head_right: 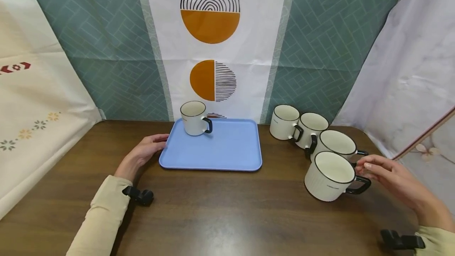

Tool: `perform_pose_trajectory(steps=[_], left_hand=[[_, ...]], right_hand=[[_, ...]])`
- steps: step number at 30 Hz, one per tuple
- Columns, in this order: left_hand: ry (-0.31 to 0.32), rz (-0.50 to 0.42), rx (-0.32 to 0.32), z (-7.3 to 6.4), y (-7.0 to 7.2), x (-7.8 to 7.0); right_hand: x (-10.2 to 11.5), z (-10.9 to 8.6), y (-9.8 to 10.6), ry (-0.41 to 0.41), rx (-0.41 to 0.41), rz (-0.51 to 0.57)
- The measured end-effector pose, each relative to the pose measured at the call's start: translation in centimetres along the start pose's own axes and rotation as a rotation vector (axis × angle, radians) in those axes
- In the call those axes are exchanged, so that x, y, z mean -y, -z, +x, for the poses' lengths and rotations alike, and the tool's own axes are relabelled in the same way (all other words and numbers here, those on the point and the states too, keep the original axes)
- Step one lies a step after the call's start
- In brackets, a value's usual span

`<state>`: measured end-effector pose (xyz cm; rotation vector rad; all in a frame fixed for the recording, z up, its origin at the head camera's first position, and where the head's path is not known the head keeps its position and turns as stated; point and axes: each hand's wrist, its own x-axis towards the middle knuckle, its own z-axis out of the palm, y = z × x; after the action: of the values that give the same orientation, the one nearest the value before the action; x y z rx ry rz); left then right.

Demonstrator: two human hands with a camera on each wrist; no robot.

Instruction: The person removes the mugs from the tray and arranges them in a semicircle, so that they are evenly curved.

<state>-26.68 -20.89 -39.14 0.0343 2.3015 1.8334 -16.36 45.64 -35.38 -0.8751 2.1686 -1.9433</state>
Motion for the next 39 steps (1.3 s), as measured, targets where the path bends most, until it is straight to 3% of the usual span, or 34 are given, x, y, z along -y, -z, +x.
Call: perform_pose_trajectory(steps=[1, 3, 5, 8, 10, 14, 19, 22, 26, 30, 35, 39], left_hand=[[0.004, 0.002, 0.0, 0.0, 0.0, 0.1], [0.011, 0.0, 0.001, 0.0, 0.1, 0.3], [0.02, 0.0, 0.003, 0.0, 0.2, 0.3], [0.027, -0.004, 0.005, -0.1, 0.3, 0.2], [0.033, -0.004, 0.007, -0.1, 0.4, -0.1], [0.038, 0.001, 0.005, 0.0, 0.4, -0.3], [0.038, 0.001, 0.004, 0.4, 0.5, -0.8], [0.033, -0.002, 0.009, 0.5, 0.6, -1.0], [0.04, 0.004, 0.009, 0.4, 0.8, -1.1], [0.052, 0.006, 0.008, 0.4, 1.0, -0.9], [0.059, 0.004, 0.014, 0.4, 0.9, -0.9], [0.055, -0.004, 0.013, 0.4, 0.5, -0.7]], right_hand=[[0.4, 0.3, -0.4, 0.015, -0.022, -0.03], [1.5, 0.9, -1.6, 0.022, -0.115, -0.2], [2.9, 1.6, -3.0, -0.03, -0.212, -0.411], [5.2, 3.1, -5.7, -0.103, -0.252, -0.656], [6.7, 4.2, -7.6, -0.147, -0.239, -0.745], [8.5, 6.8, -11.8, -0.125, -0.212, -0.814], [8.6, 11.1, -16.8, -0.085, -0.129, -0.754], [7.6, 14.4, -19.2, -0.151, -0.064, -0.658], [5.3, 18.8, -21.0, -0.252, -0.024, -0.455], [3.1, 22.6, -22.0, -0.309, -0.039, -0.306], [0.7, 26.5, -23.6, -0.375, -0.091, -0.238], [-1.5, 28.7, -25.3, -0.38, -0.19, -0.211]])
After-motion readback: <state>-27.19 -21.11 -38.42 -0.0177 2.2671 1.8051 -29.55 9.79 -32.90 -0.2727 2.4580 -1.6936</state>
